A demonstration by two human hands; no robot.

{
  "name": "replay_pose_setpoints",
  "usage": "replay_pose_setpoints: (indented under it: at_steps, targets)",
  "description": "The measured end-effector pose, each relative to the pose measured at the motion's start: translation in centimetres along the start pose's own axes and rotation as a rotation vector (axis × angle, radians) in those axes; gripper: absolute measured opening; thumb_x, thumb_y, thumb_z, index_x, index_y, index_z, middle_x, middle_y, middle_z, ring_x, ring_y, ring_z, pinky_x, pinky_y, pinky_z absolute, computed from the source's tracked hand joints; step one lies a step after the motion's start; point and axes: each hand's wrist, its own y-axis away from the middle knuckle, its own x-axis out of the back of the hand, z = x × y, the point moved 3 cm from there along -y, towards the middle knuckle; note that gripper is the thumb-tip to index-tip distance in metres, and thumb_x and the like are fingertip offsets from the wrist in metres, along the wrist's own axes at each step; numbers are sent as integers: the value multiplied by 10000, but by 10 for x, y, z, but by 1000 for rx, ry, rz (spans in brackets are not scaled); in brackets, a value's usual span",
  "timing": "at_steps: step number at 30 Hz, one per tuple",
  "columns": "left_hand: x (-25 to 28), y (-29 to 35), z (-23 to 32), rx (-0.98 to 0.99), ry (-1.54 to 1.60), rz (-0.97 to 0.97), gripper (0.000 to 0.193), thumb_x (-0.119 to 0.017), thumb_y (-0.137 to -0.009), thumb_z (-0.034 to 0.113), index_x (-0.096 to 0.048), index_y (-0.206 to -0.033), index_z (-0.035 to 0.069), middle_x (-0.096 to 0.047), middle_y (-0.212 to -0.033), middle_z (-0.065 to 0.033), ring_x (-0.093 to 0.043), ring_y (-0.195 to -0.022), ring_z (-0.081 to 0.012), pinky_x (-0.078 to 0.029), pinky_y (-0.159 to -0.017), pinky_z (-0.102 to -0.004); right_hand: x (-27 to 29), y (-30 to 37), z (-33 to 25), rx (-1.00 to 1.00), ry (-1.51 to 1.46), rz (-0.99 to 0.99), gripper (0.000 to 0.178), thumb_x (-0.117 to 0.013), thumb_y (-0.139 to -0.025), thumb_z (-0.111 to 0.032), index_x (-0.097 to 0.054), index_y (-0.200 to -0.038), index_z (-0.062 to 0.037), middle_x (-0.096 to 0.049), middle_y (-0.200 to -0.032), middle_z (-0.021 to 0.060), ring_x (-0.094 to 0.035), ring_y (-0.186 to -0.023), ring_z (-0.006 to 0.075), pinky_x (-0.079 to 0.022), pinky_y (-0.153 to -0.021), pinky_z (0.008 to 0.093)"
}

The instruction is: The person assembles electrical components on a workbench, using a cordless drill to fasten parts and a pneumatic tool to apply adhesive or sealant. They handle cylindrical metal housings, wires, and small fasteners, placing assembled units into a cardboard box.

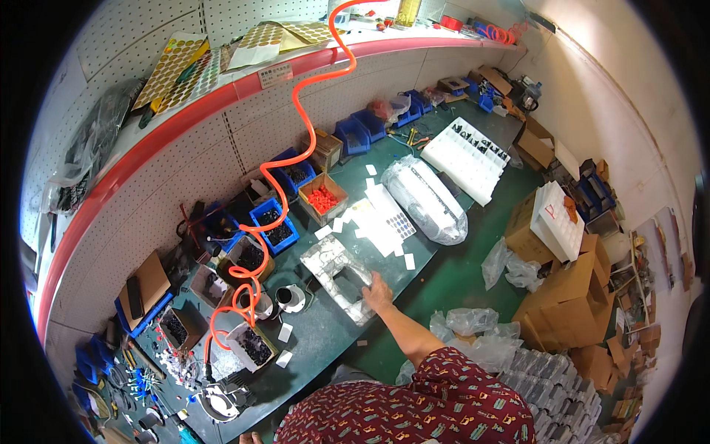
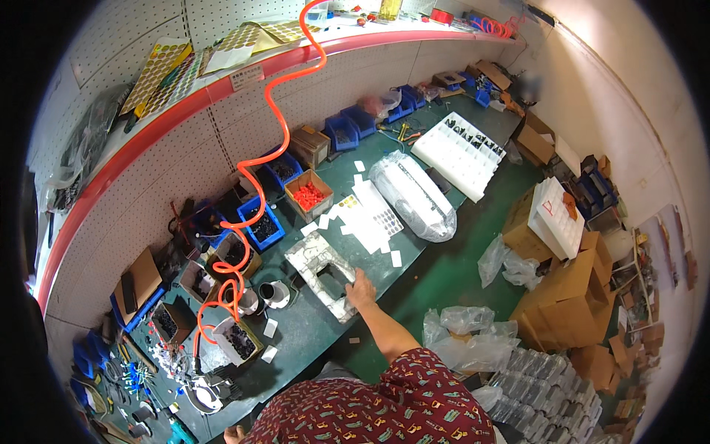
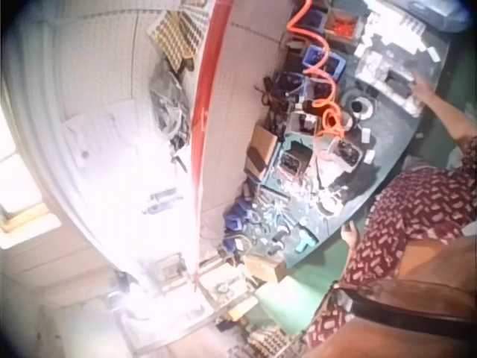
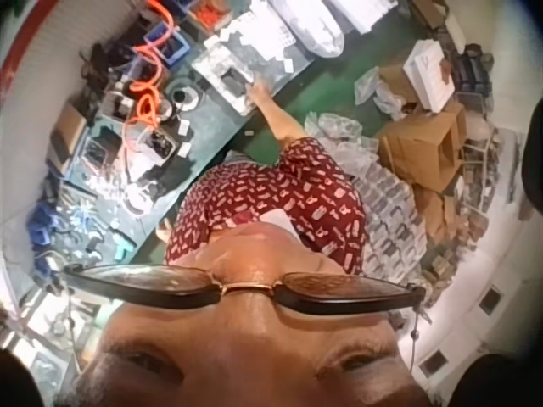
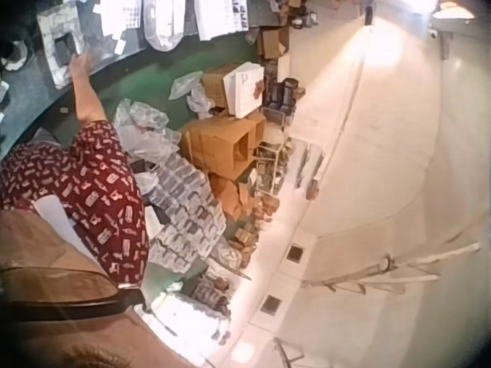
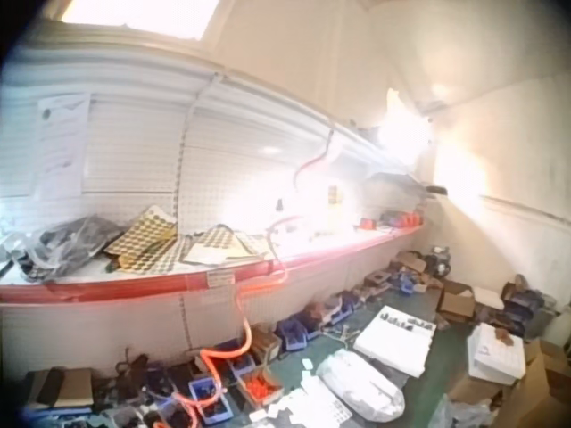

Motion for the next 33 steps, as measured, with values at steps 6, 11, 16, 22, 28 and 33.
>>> replay_pose_setpoints:
  at_steps: [6,11,16,22,28,33]
  targets:
    - [-4,5,1,-4,2,-9,176,-714,-884,44,-567,-790,17,-628,-738,-65,-567,-648,-146,-471,-585,-334,-11,-1,9,-61,41,-65,664,-695,-915,-271,-393,-1480,-99,-645,-1287,210,-593,-1222,421,-444,-1016,573]
    - [-12,16,-28,-10,79,-26,169,-710,-883,34,-569,-791,20,-635,-751,-69,-572,-651,-150,-475,-586,-335,5,1,-3,-79,71,-212,769,-691,-910,-357,-348,-1543,-87,-557,-1433,223,-508,-1341,401,-394,-1070,624]
    - [-25,21,25,-133,111,-115,159,-679,-910,76,-613,-829,-44,-624,-694,-70,-573,-661,-134,-489,-627,-332,24,33,-13,37,307,-205,788,-677,-907,-429,-367,-1547,-91,-378,-1595,205,-373,-1442,434,-367,-1103,635]
    - [-17,22,21,-4,63,-88,137,-679,-911,77,-650,-870,-50,-654,-739,-84,-592,-686,-134,-502,-649,-318,5,62,-6,31,482,-199,781,-631,-945,-441,-333,-1594,-125,-177,-1693,202,-196,-1553,392,-239,-1168,699]
    - [-6,33,-9,-8,79,28,179,-680,-895,116,-645,-828,-46,-673,-712,-147,-617,-640,-202,-526,-658,-358,1,68,-19,2,544,-225,681,-626,-960,-354,-393,-1562,-139,-184,-1686,209,-204,-1551,387,-235,-1158,723]
    - [0,47,-29,58,13,77,160,-690,-880,91,-637,-824,-49,-663,-691,-151,-644,-644,-204,-540,-653,-365,1,72,-30,12,532,-260,653,-651,-935,-321,-433,-1530,-167,-221,-1663,220,-212,-1536,403,-270,-1147,715]
